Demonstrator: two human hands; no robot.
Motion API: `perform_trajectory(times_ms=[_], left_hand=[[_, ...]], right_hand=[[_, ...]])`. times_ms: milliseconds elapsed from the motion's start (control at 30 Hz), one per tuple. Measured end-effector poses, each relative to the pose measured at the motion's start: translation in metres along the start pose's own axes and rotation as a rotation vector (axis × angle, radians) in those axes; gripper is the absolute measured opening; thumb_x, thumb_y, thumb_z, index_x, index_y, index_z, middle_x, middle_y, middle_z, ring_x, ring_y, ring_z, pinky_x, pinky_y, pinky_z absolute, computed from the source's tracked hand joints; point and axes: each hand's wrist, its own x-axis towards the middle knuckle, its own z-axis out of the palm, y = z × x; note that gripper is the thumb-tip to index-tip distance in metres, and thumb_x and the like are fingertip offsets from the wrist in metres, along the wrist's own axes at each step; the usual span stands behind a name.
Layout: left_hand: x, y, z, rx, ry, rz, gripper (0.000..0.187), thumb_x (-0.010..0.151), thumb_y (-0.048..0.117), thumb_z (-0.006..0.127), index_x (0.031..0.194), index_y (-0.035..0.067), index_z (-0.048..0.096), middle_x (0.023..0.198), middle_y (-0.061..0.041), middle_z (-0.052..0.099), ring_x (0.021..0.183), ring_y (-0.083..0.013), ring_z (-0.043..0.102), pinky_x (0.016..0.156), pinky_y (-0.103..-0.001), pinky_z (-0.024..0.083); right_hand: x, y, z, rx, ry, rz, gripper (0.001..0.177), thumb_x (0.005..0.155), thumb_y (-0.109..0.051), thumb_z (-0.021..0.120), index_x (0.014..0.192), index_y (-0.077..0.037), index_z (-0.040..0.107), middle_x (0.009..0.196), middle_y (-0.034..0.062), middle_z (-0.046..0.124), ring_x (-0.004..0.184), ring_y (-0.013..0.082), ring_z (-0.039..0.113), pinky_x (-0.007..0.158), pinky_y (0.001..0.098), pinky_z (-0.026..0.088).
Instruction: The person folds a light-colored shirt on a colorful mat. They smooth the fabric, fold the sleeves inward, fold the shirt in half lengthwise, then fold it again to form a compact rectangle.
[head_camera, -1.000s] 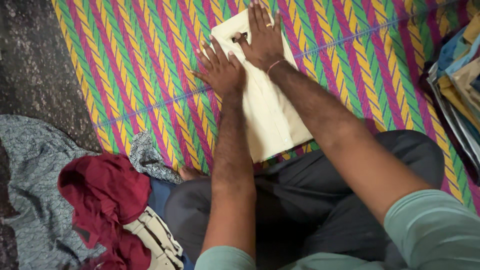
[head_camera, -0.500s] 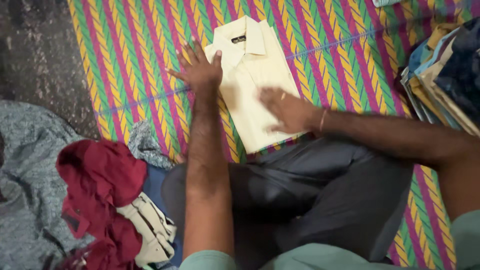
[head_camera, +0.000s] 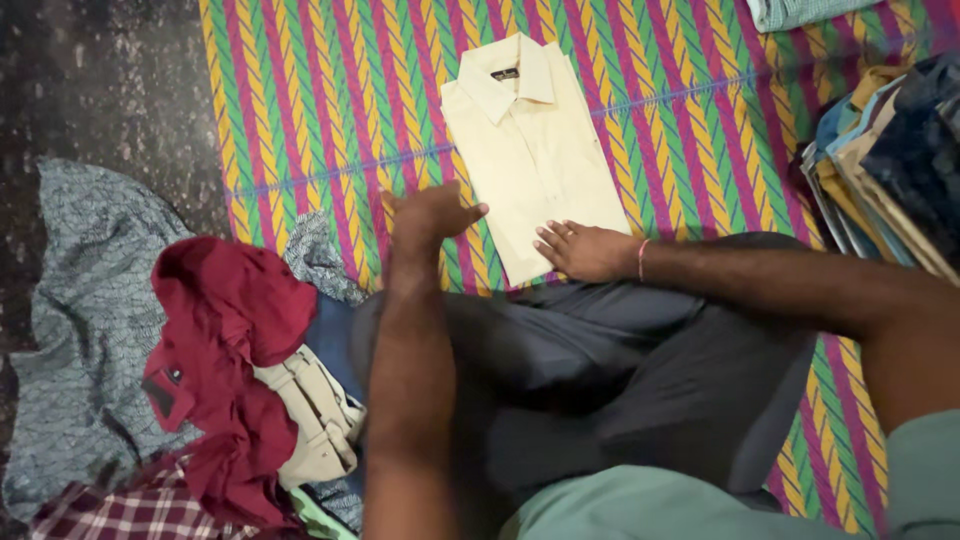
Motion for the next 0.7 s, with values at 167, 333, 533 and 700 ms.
perform_trajectory(times_ms=[167, 333, 533, 700], left_hand=[[0.056, 0.006, 0.012, -0.176, 0.162, 0.228, 0.093, 0.092, 0.073, 0.049, 0.16, 0.013, 0.031, 0.16, -0.02, 0.042, 0.147, -0.0416, 0.041, 0.116, -0.074, 0.02], [0.093, 0.026, 0.018, -0.261, 0.276, 0.431, 0.088, 0.094, 0.077, 0.032, 0.16, 0.018, 0.025, 0.163, -0.02, 0.028, 0.148, -0.0451, 0.028, 0.114, -0.068, 0.019], [0.089, 0.015, -0.006, -0.635, 0.224, 0.533, 0.089, 0.099, 0.076, 0.016, 0.153, 0.015, 0.052, 0.151, -0.021, 0.059, 0.145, -0.0409, 0.053, 0.122, -0.05, 0.04], [0.082, -0.013, -0.031, -1.102, 0.248, 0.876, 0.099, 0.093, 0.081, 0.041, 0.158, 0.007, 0.045, 0.158, -0.026, 0.048, 0.148, -0.0443, 0.043, 0.123, -0.051, 0.032]], right_hand=[[0.006, -0.011, -0.044, -0.016, 0.07, 0.107, 0.049, 0.094, -0.022, 0.054, 0.13, 0.012, 0.057, 0.125, 0.0312, 0.066, 0.112, 0.0402, 0.069, 0.092, 0.0439, 0.059], [0.003, 0.0, -0.14, 0.243, 0.067, 0.25, 0.024, 0.093, -0.014, 0.055, 0.109, 0.003, 0.063, 0.098, 0.0202, 0.071, 0.091, 0.0362, 0.072, 0.074, 0.0465, 0.06], [-0.015, 0.054, -0.285, 0.38, 0.242, 0.437, 0.024, 0.086, -0.017, 0.067, 0.108, -0.009, 0.075, 0.088, 0.015, 0.074, 0.079, 0.0353, 0.073, 0.071, 0.0484, 0.058], [-0.041, 0.082, -0.387, 0.412, 0.363, 0.529, 0.025, 0.093, -0.02, 0.065, 0.112, -0.007, 0.077, 0.088, 0.0174, 0.074, 0.076, 0.0332, 0.074, 0.072, 0.045, 0.059]])
